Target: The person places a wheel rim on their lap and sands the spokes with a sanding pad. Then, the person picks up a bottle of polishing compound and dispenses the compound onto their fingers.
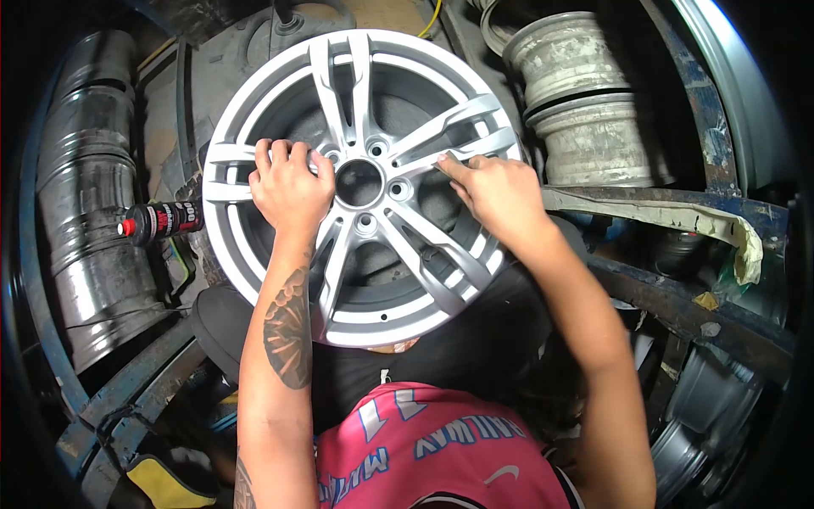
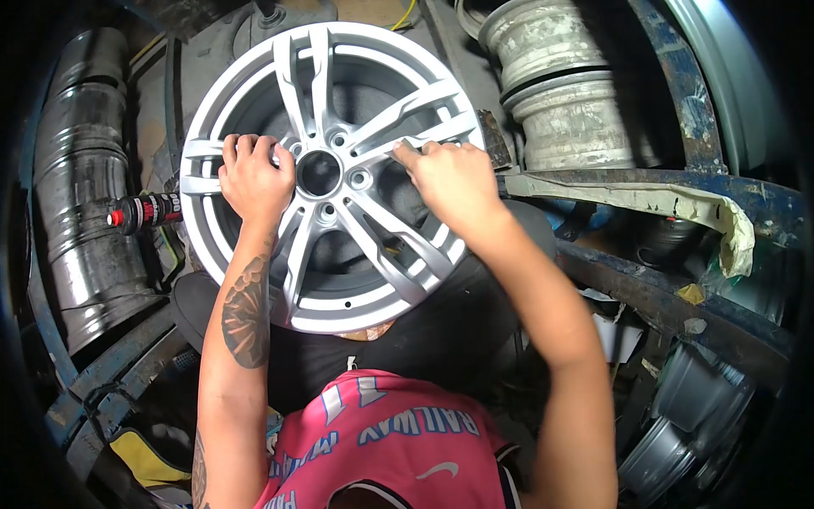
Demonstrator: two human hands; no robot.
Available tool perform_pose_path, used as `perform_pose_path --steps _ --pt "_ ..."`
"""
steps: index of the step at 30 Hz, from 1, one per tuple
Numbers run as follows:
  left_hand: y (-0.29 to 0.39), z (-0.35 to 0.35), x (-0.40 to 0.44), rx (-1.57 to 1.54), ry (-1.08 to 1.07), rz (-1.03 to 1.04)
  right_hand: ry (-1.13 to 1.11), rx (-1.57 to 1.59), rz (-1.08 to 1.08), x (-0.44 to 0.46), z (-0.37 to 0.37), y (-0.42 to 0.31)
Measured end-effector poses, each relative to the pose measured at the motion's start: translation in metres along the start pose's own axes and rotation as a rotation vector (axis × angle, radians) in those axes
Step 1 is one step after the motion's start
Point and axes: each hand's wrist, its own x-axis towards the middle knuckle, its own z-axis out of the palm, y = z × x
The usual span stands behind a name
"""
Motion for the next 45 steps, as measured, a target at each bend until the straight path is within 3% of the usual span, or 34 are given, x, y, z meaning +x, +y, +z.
perform_pose_path --steps 5,8,12,15,18,22,25,29,33,40,41,45 --pt "0.003 -0.003 0.001 0.0 -0.02 -0.01 0.088 0.069 -0.364 0.026 0.002 0.044" --pt "-0.002 0.002 0.001 -0.054 0.012 -0.001 -0.065 0.071 -0.25 0.017 -0.009 0.045" --pt "-0.001 -0.001 -0.003 -0.056 -0.018 -0.015 0.068 0.075 -0.355 0.025 0.0 0.046" --pt "0.0 -0.002 0.002 -0.057 0.009 -0.01 -0.059 0.042 -0.285 0.024 -0.011 0.042" --pt "0.0 -0.003 0.003 -0.032 -0.006 -0.024 -0.049 -0.013 -0.304 0.031 -0.011 0.034" --pt "0.0 -0.002 0.002 -0.02 -0.033 -0.034 -0.18 0.119 -0.237 0.03 -0.018 0.047" --pt "-0.001 0.001 0.001 -0.045 0.0 -0.018 -0.085 0.201 -0.267 0.034 -0.005 0.046" --pt "0.001 -0.001 0.003 -0.063 0.011 0.001 -0.193 0.177 -0.228 0.036 -0.016 0.049" --pt "0.001 -0.004 -0.001 -0.033 -0.027 -0.014 -0.127 0.257 -0.248 0.039 -0.012 0.05" --pt "0.001 -0.001 0.002 -0.024 -0.029 -0.012 -0.173 0.242 -0.203 0.034 -0.012 0.053" --pt "0.001 -0.001 0.002 -0.032 -0.023 -0.011 -0.297 0.133 -0.15 0.035 -0.026 0.046" --pt "0.0 0.0 -0.002 -0.04 -0.019 -0.015 -0.103 0.191 -0.233 0.037 -0.006 0.039"
